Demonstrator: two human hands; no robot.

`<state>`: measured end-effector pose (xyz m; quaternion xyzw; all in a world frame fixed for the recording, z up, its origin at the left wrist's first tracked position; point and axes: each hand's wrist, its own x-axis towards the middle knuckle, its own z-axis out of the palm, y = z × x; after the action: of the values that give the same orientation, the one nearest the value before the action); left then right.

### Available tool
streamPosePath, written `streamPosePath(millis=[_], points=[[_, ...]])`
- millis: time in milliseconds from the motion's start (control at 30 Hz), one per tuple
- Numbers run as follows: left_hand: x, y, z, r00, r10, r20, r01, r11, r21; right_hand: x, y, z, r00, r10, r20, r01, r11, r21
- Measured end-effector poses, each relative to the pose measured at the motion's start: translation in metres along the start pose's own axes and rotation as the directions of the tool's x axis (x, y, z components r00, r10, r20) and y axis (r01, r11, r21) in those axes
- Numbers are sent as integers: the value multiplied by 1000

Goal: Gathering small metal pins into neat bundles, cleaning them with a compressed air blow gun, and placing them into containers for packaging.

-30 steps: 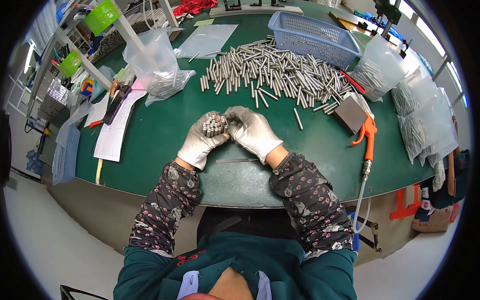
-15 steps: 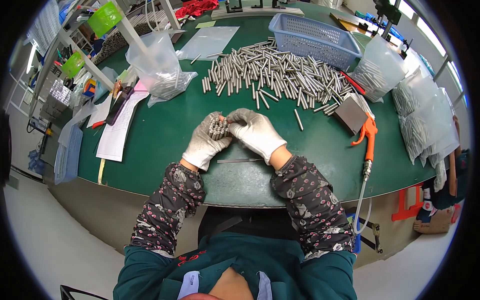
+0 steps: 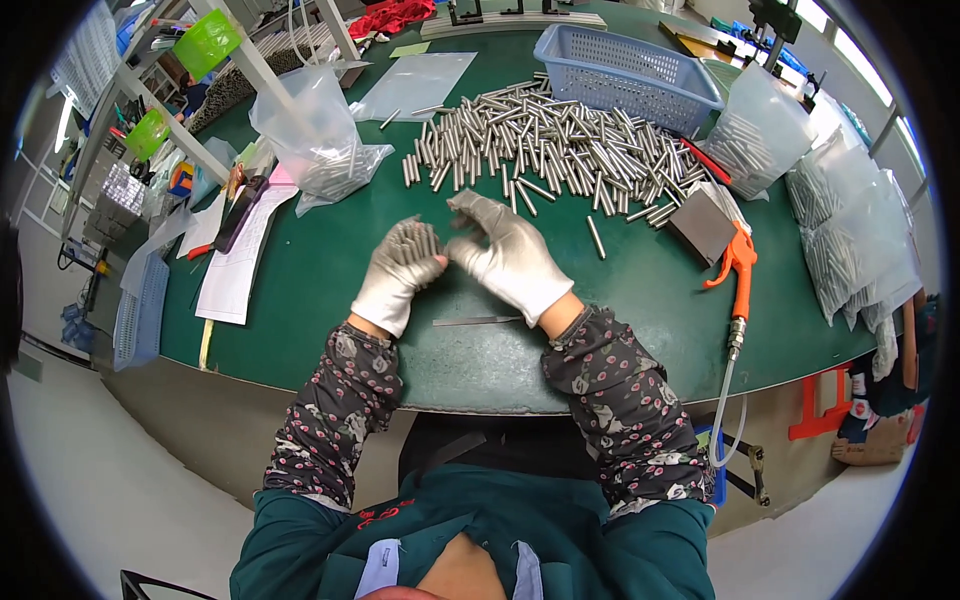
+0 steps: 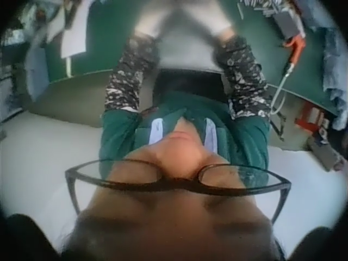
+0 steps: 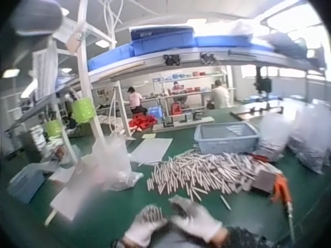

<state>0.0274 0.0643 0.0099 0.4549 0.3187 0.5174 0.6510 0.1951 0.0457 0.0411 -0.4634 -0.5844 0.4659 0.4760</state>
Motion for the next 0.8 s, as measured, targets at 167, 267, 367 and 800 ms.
streamPosePath(millis=[167, 267, 367, 800], points=[[-1, 7, -13, 963, -251, 99, 270, 892, -364, -4, -8, 16, 793, -537, 287, 584, 534, -611], [-5, 4, -5, 953, -220, 210, 286, 885, -367, 0, -8, 22, 749, -560, 354, 636, 460, -620], [-10, 9, -2, 902, -254, 350, 362, 887, -288, -4, -11, 21, 725, -570, 386, 666, 436, -606], [-14, 13, 2, 885, -298, 359, 431, 816, -385, -2, -14, 13, 744, -495, 448, 666, 500, -553]])
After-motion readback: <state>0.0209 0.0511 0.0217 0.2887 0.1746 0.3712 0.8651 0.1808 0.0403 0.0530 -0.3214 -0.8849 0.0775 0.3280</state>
